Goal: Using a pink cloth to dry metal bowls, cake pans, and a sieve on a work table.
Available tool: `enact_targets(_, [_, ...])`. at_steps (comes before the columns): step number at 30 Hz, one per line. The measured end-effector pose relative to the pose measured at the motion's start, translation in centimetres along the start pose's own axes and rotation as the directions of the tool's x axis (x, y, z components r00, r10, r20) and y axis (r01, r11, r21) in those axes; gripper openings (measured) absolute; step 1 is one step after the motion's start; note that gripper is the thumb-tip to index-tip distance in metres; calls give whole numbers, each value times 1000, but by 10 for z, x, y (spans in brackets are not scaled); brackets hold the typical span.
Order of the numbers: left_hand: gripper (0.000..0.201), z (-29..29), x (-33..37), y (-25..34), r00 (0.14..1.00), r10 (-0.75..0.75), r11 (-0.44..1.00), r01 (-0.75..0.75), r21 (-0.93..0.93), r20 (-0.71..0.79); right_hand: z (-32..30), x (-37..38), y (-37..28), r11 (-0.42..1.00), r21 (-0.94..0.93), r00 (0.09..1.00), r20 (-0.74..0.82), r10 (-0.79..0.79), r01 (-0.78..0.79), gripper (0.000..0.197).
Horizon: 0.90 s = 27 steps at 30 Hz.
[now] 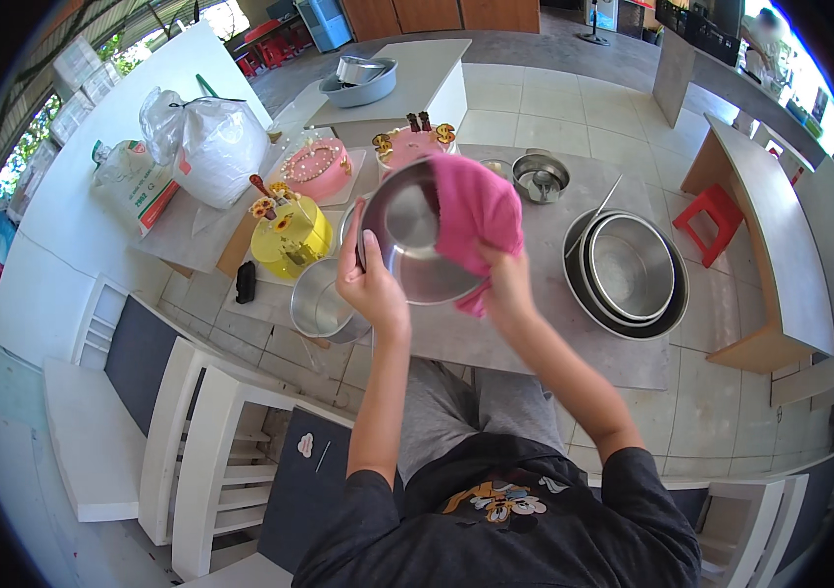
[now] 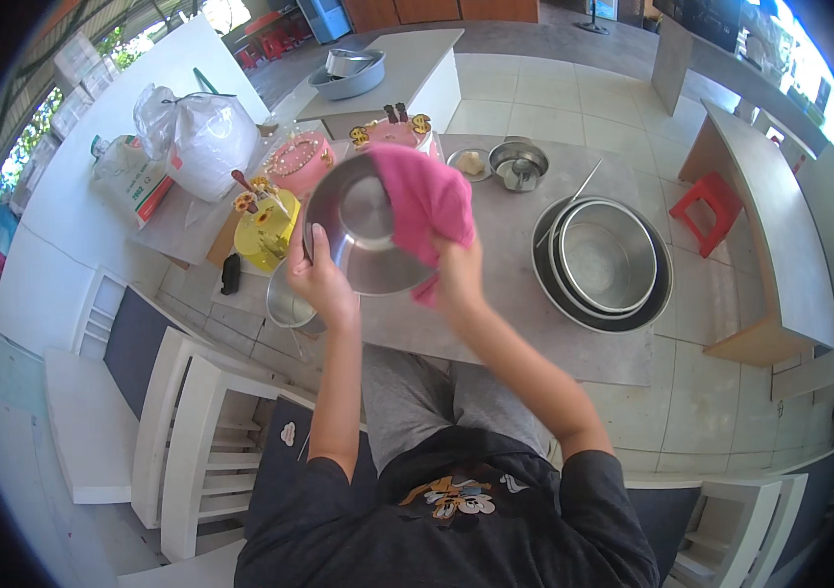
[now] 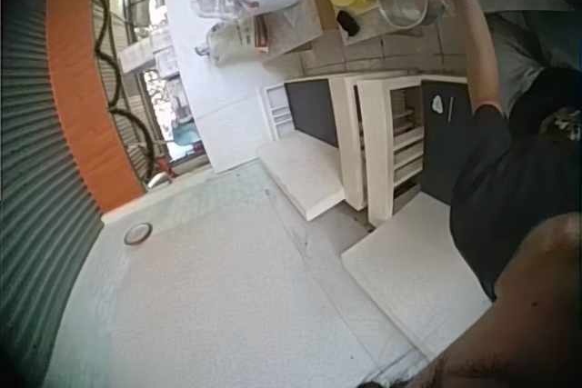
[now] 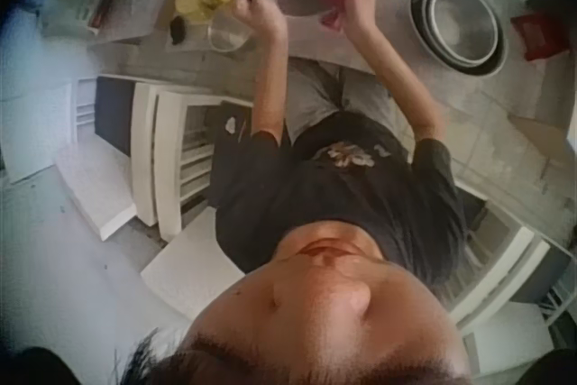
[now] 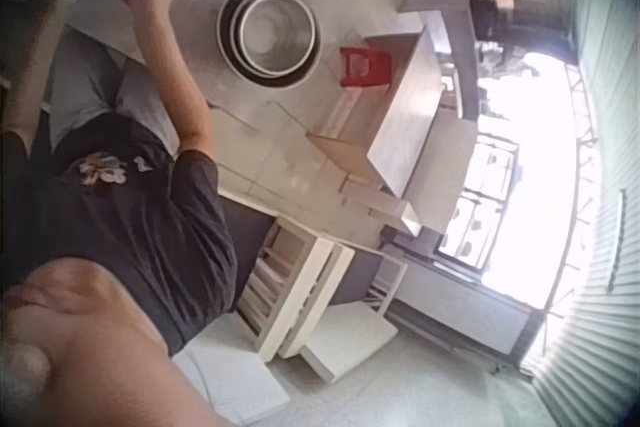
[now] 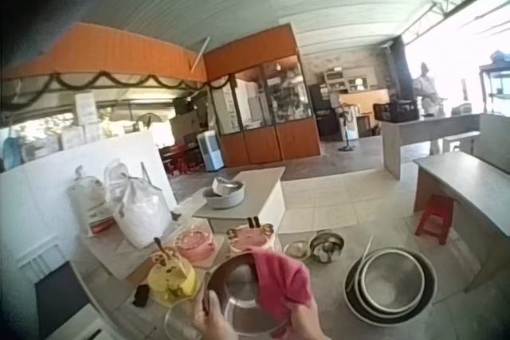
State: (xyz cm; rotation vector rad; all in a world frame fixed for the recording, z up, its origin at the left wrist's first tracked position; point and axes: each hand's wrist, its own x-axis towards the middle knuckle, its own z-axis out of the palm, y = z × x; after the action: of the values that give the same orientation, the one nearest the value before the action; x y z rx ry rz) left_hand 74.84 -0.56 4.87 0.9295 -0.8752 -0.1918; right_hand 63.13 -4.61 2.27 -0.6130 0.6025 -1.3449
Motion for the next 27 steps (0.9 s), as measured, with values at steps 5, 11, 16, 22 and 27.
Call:
enact_targets(5, [29, 20, -22, -11, 972, -1, 985, -39, -168, -236, 8, -15, 35, 960, 280, 987, -160, 19, 27, 47])
enact_targets(11, [29, -20, 11, -4, 881, -36, 919, -156, 363, 471, -9, 7, -57, 546, -723, 895, 425, -133, 424, 53])
enact_targets(16, [27, -21, 2, 0, 878, -89, 917, -113, 384, 470, -4, 7, -53, 387, -646, 747, 624, -229, 658, 45])
enact_targets(22, [29, 9, 4, 7, 997, -27, 1000, 28, 13, -72, -5, -1, 5, 999, -15, 999, 33, -32, 33, 44])
enact_targets(27, [33, 11, -9, -28, 933, -148, 979, 92, -182, -326, 24, -22, 26, 994, 109, 999, -36, 24, -20, 46])
